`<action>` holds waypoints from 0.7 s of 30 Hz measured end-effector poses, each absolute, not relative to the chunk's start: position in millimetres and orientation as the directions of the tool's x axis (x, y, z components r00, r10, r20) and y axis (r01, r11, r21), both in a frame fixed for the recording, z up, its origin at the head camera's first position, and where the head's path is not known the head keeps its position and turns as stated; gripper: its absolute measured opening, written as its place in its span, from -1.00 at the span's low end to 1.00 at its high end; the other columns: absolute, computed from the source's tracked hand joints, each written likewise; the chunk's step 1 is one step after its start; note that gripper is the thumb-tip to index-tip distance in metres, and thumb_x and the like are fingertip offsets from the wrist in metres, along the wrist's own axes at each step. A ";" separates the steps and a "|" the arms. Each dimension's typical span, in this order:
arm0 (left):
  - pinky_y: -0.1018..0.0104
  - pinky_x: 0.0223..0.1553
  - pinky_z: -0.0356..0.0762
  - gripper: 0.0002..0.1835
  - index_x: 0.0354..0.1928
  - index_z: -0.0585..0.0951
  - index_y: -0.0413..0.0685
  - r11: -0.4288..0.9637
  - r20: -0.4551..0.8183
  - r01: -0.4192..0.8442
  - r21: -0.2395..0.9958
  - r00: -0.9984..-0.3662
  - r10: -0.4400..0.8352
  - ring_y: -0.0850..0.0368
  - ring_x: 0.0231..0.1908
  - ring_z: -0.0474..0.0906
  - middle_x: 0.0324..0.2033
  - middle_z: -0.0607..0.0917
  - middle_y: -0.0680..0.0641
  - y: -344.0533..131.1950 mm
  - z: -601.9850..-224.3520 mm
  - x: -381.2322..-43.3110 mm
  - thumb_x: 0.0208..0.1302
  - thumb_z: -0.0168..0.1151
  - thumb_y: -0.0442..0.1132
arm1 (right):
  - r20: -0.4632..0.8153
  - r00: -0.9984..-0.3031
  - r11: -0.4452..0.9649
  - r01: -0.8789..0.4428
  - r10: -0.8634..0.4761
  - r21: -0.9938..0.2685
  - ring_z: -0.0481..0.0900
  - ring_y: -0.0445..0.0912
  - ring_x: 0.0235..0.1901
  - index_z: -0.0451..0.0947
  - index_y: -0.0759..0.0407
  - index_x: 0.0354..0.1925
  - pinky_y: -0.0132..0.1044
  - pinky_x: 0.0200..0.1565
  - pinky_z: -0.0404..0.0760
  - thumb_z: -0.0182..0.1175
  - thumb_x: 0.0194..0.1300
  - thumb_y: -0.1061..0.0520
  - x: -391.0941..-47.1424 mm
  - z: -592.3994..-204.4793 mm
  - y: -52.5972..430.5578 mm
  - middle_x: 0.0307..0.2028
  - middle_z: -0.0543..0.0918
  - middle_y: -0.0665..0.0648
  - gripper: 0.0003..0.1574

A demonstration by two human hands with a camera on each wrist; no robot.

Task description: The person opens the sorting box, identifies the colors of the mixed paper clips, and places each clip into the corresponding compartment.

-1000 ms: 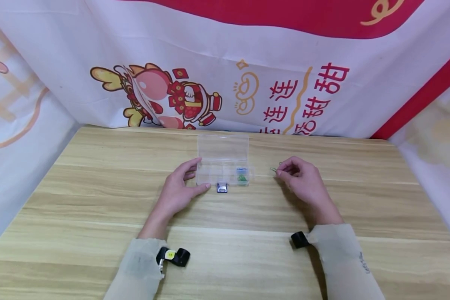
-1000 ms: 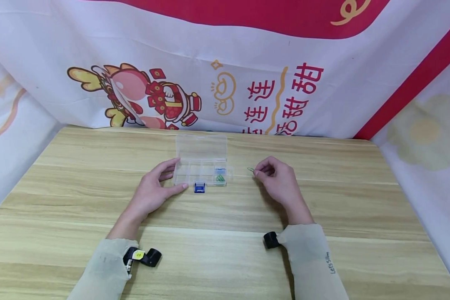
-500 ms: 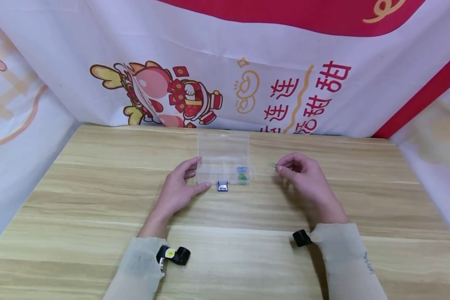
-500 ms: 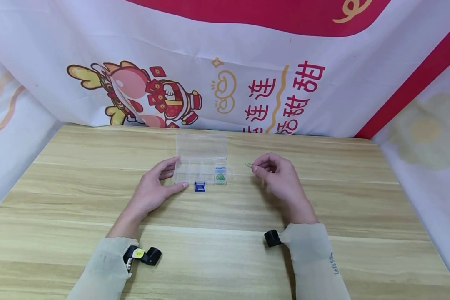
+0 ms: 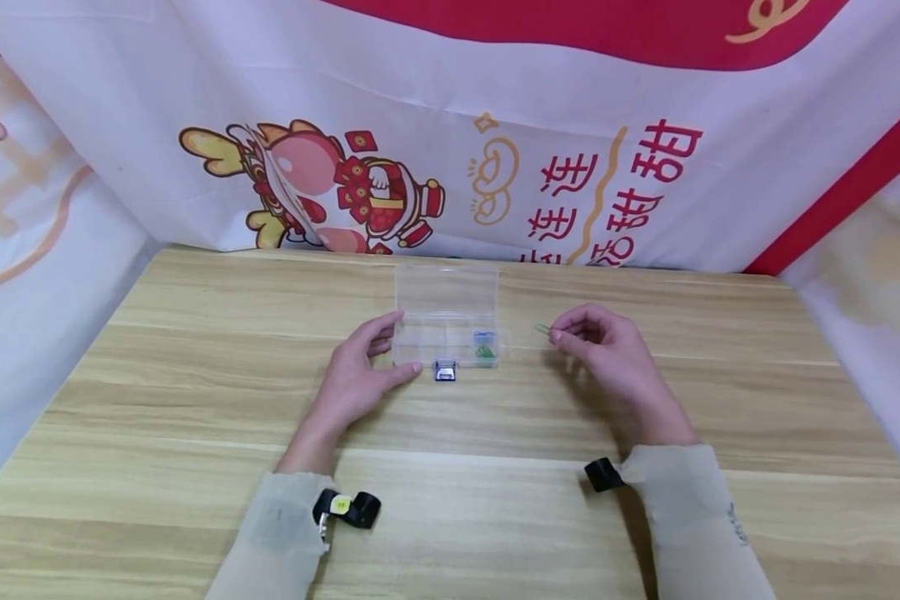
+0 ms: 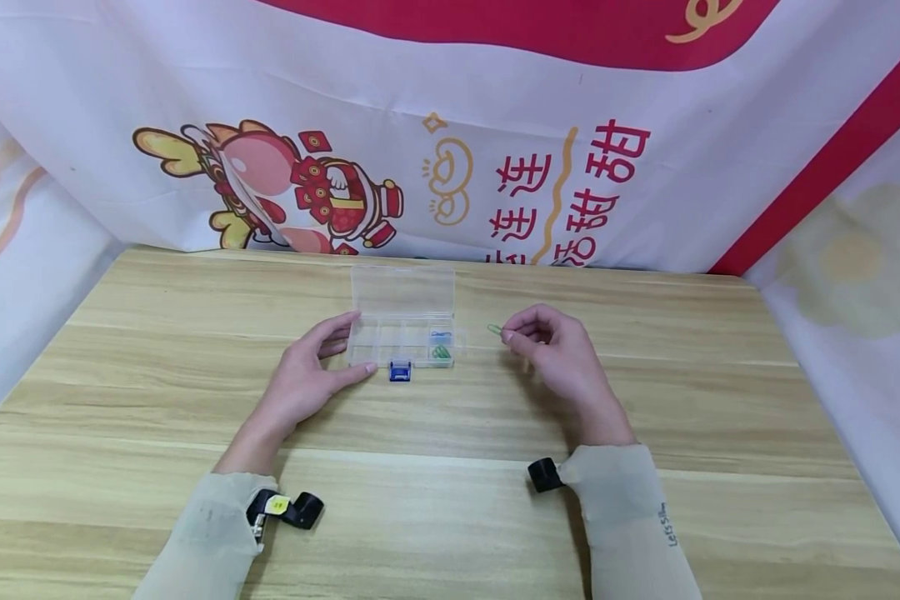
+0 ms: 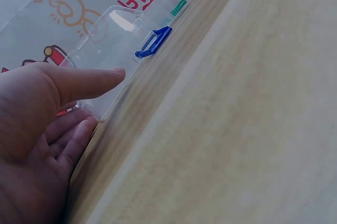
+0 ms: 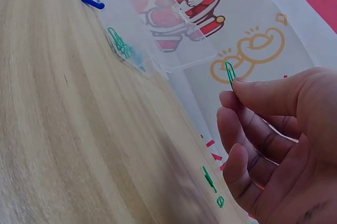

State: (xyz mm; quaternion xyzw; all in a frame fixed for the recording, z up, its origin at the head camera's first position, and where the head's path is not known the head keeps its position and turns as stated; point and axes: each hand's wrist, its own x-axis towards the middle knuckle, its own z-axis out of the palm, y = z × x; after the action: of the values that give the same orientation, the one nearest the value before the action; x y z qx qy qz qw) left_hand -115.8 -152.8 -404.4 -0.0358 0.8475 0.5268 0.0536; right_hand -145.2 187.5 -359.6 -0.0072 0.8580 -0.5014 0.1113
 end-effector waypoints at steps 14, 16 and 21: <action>-0.07 0.56 0.46 -0.12 0.60 0.40 0.22 0.441 -0.132 -0.121 0.889 -0.991 -0.006 -0.19 0.47 0.48 0.47 0.53 -0.13 -152.3 -404.2 -115.7 0.28 0.59 -0.21 | -0.152 -0.970 0.497 0.040 -0.187 -0.867 0.62 0.02 -0.12 0.67 0.11 0.02 -0.24 -0.14 0.68 0.35 0.49 0.07 -149.2 -362.6 168.6 -0.09 0.72 0.12 -0.78; -0.07 0.57 0.45 -0.12 0.60 0.40 0.22 0.441 -0.133 -0.122 0.889 -0.991 -0.005 -0.18 0.47 0.48 0.47 0.53 -0.13 -152.5 -404.4 -115.6 0.28 0.59 -0.21 | -0.141 -0.970 0.490 0.027 -0.196 -0.871 0.61 0.00 -0.14 0.68 0.12 0.01 -0.26 -0.17 0.67 0.36 0.48 0.09 -149.6 -363.2 164.6 -0.10 0.73 0.12 -0.79; -0.07 0.57 0.45 -0.12 0.61 0.40 0.24 0.441 -0.138 -0.125 0.889 -0.990 -0.003 -0.18 0.47 0.48 0.48 0.52 -0.12 -152.7 -405.0 -115.5 0.29 0.59 -0.20 | -0.136 -0.968 0.488 0.016 -0.210 -0.873 0.61 0.00 -0.16 0.68 0.11 0.00 -0.28 -0.20 0.66 0.37 0.47 0.10 -150.4 -365.1 155.6 -0.11 0.73 0.13 -0.80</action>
State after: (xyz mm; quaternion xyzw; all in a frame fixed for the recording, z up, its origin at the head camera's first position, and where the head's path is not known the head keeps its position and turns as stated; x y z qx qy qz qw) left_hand -115.5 -152.7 -405.0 -0.0378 0.8468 0.5274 0.0577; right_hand -150.4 155.6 -365.1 -0.0567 0.8551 -0.5029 0.1128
